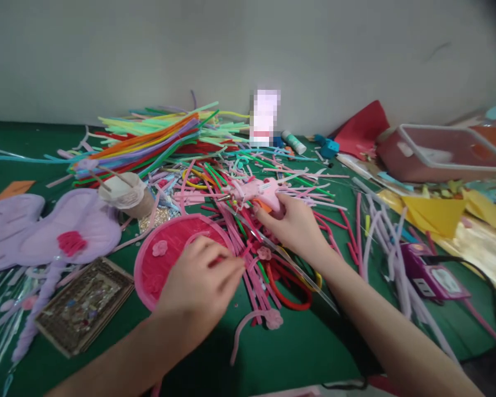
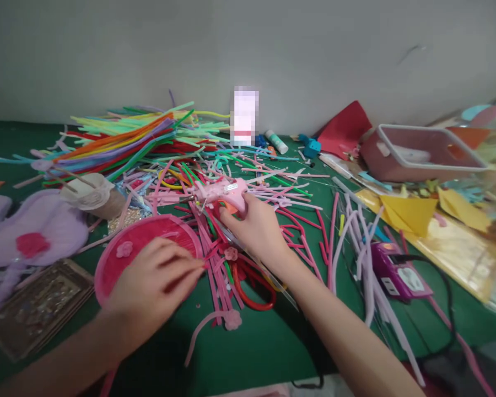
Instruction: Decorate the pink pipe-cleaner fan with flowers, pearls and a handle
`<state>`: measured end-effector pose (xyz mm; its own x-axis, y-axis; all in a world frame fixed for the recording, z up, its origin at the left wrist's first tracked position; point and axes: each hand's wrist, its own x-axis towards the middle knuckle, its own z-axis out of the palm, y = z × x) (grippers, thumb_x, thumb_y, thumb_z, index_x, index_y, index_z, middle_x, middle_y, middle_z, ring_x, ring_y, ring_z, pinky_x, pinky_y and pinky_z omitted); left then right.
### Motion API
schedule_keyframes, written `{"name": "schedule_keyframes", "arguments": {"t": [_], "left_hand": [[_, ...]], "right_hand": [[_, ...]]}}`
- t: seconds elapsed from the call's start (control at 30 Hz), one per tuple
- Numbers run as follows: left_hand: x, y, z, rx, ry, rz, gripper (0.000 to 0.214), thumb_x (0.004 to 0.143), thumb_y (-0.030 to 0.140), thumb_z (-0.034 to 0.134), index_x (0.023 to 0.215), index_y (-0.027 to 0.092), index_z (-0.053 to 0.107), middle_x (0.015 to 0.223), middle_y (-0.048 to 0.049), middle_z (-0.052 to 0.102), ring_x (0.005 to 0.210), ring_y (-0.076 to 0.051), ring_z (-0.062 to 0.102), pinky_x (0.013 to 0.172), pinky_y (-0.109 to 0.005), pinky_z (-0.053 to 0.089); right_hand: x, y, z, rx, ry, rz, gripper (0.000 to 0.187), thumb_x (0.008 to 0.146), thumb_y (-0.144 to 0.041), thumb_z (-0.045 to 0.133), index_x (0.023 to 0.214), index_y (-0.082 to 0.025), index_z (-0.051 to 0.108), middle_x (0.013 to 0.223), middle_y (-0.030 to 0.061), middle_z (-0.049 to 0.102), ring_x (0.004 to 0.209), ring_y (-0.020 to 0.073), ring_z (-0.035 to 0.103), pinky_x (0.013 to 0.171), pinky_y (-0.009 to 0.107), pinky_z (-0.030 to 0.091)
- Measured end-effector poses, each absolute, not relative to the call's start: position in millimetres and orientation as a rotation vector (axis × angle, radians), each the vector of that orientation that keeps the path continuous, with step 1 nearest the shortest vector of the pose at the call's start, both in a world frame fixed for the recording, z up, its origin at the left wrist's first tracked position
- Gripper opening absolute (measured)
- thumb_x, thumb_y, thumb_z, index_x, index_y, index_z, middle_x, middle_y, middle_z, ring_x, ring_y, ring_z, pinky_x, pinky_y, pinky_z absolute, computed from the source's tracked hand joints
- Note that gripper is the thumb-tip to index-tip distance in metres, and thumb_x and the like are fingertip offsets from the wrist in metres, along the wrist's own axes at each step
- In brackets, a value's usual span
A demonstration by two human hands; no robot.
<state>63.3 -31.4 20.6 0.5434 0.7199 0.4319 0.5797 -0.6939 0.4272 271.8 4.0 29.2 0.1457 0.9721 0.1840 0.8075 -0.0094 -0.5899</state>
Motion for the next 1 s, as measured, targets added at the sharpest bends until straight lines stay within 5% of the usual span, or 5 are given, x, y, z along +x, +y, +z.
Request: {"name": "schedule_keyframes", "arguments": {"t": [0.1, 0.27, 0.43, 1.0], "left_hand": [[42, -12, 34, 1.722, 1.33, 0.87, 0.02, 0.084, 0.041, 0.071, 0.087, 0.023, 0.079, 0.077, -0.003, 0.076, 0.069, -0.016, 0.065, 0.066, -0.028, 0.053], [27, 10, 36, 1.057, 1.266, 0.929, 0.026, 0.067, 0.04, 0.086, 0.071, 0.016, 0.077, 0.064, -0.0029, 0.071, 0.051, -0.007, 0.052, 0.048, -0.017, 0.04], [30, 8, 30, 1.018, 1.289, 0.938, 0.027, 0.068, 0.04, 0.085, 0.072, 0.015, 0.076, 0.064, -0.0036, 0.07, 0.048, -0.006, 0.052, 0.042, -0.015, 0.038], [29, 5, 31, 1.073, 1.303, 0.933, 0.026, 0.069, 0.04, 0.083, 0.069, 0.015, 0.076, 0.066, -0.0044, 0.071, 0.052, -0.008, 0.057, 0.041, -0.014, 0.042]], "right_hand": [[275, -1, 35, -1.784, -1.634, 0.275, 0.034, 0.079, -0.044, 0.059, 0.063, -0.024, 0.037, 0.051, -0.007, 0.039, 0.047, 0.0108, 0.035, 0.048, 0.026, 0.022], [269, -15, 39, -1.654, -1.726, 0.087, 0.034, 0.08, -0.038, 0.059, 0.063, -0.025, 0.033, 0.053, -0.0064, 0.038, 0.047, 0.0116, 0.035, 0.048, 0.027, 0.024], [262, -20, 32, -1.613, -1.844, -0.068, 0.037, 0.085, -0.035, 0.059, 0.066, -0.026, 0.028, 0.056, -0.0057, 0.037, 0.048, 0.0132, 0.035, 0.05, 0.029, 0.026], [265, -23, 22, -1.622, -1.949, -0.144, 0.011, 0.089, -0.029, 0.058, 0.082, -0.022, 0.053, 0.068, 0.0012, 0.054, 0.056, 0.0185, 0.049, 0.055, 0.031, 0.033]]}}
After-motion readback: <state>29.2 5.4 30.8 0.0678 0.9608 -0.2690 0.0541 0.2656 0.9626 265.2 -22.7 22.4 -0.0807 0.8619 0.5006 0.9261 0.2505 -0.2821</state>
